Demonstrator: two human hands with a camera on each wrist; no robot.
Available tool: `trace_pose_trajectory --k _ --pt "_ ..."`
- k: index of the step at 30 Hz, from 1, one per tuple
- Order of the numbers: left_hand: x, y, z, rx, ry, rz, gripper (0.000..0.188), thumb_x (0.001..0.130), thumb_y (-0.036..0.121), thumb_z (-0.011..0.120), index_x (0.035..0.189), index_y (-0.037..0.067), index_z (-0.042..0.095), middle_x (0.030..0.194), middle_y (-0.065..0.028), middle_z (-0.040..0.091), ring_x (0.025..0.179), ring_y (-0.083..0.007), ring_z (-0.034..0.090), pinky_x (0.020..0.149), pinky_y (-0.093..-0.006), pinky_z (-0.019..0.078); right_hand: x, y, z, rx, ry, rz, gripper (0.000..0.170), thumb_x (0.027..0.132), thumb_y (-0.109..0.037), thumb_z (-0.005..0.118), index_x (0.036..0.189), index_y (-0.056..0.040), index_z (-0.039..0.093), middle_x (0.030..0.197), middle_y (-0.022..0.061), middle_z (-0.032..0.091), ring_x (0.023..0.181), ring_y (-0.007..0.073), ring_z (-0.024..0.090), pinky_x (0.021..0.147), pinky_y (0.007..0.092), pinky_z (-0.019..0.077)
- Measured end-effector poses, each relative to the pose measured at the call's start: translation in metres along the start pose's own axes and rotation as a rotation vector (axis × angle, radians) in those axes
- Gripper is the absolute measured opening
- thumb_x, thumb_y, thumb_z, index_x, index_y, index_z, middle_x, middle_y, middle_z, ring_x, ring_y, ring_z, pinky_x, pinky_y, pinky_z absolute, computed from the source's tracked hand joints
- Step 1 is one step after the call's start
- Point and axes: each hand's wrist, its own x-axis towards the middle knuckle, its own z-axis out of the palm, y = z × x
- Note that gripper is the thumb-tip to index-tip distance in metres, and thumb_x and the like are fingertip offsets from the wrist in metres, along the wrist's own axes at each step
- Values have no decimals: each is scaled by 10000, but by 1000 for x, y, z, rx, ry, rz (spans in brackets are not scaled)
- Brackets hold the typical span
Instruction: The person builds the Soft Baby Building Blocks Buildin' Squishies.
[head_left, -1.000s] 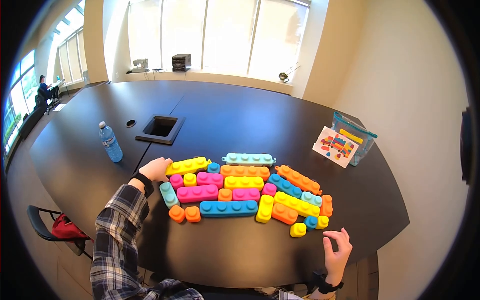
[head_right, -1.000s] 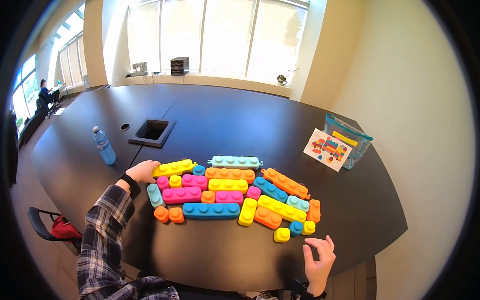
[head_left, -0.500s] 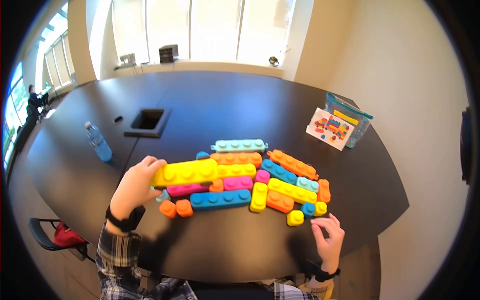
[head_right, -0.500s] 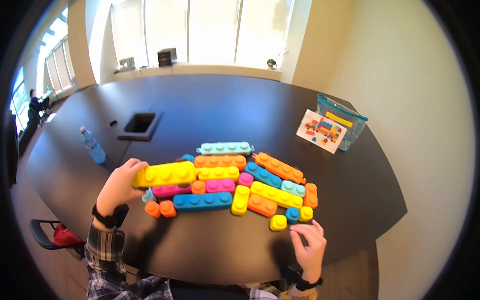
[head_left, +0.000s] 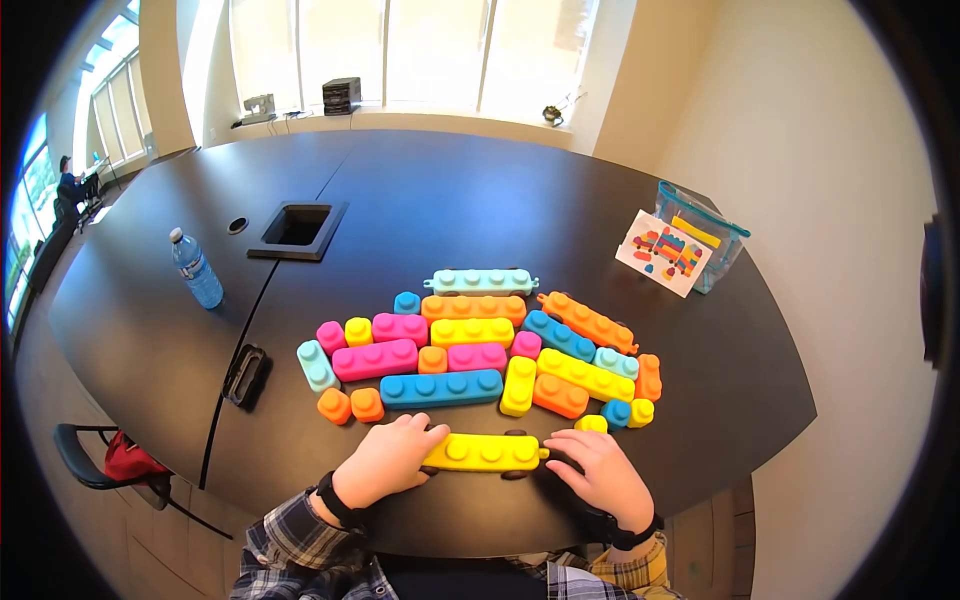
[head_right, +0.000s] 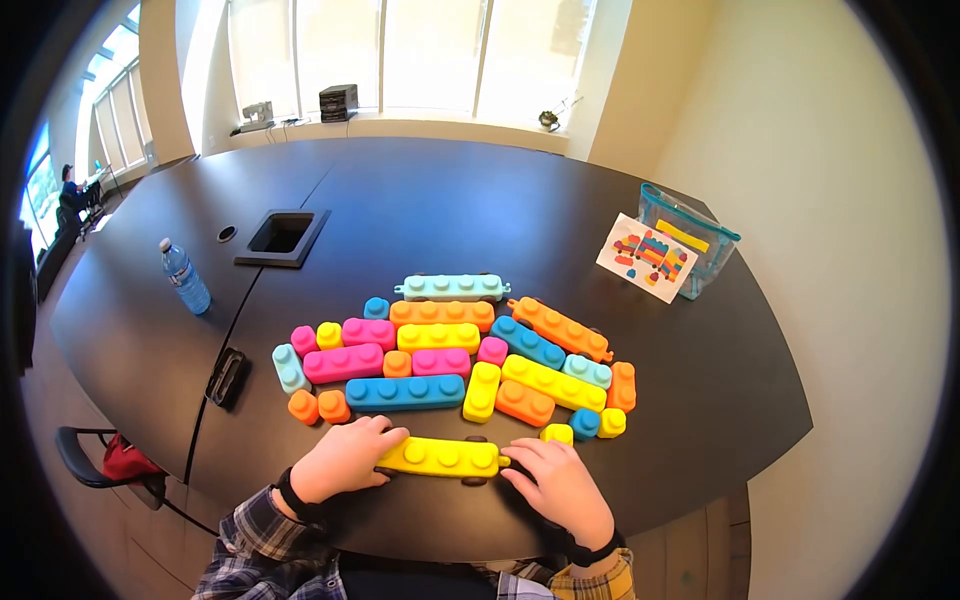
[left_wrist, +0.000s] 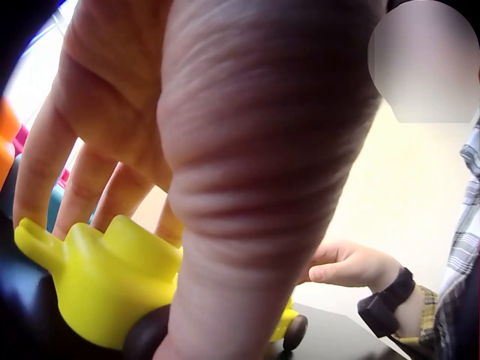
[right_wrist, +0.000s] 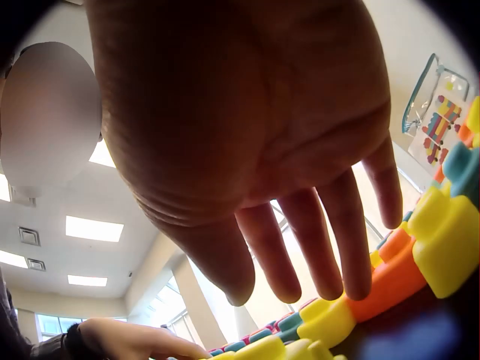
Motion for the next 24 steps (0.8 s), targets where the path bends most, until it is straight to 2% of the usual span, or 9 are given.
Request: trace_pose_trajectory --k 5,7,8,10,11,13,14,19,24 --pt "0 7 4 -34 12 -88 723 765 197 895 1403 87 574 1253 -148 618 1173 -338 642 926 -438 576 0 2 17 49 -37 12 306 947 -153 749 1231 -47 706 1293 122 712 1161 351 673 998 425 532" --pt "-3 8 7 -59 83 -82 771 788 186 885 1469 73 541 1375 -186 594 1250 -362 608 1037 -441 535 2 1 16 35 -40 30 320 948 -148 748 1247 -44 700 1320 123 704 1173 353 671 1003 424 532" --pt "-7 10 7 -60 76 -83 771 788 186 885 1469 73 541 1375 -186 594 1250 -362 608 1037 -441 535 1 -1 15 23 -43 52 334 949 -143 748 1262 -42 694 1347 123 696 1185 355 668 1008 424 531" --pt "-15 15 4 -145 214 -126 758 817 182 870 1485 46 537 1469 -210 561 1309 -385 576 1121 -447 482 0 -6 13 26 -28 60 353 951 -145 748 1284 -44 688 1370 123 687 1191 355 668 1009 422 531" --pt "-20 18 1 -143 206 -124 758 817 182 870 1485 46 537 1469 -210 561 1309 -385 576 1121 -447 482 -1 -8 11 22 -10 62 372 953 -147 748 1305 -47 683 1393 123 678 1197 355 667 1009 421 532" --pt "-30 21 -3 -222 287 -243 694 833 176 860 1444 24 569 1486 -202 560 1332 -397 559 1136 -451 470 -3 -10 8 24 -18 63 409 957 -149 745 1346 -50 669 1432 126 658 1218 359 660 1012 421 532" --pt "-34 21 0 -219 352 -260 630 833 160 855 1393 7 610 1440 -185 601 1295 -388 587 1109 -450 490 -4 -11 7 30 -26 50 421 958 -148 744 1360 -50 663 1438 129 654 1225 361 656 1018 424 531" --pt "-38 21 8 -273 348 -251 561 839 128 835 1344 -12 635 1362 -175 654 1222 -385 631 1058 -450 521 -6 -10 15 66 -63 9 457 960 -146 739 1396 -45 646 1453 159 637 1245 372 646 1041 433 531" --pt "-33 23 17 -287 364 -251 527 856 105 807 1339 -18 635 1324 -183 675 1202 -393 639 1042 -450 529 -7 -10 16 -1 -76 -32 451 951 -140 735 1373 -15 637 1375 206 656 1253 378 644 1036 439 540"
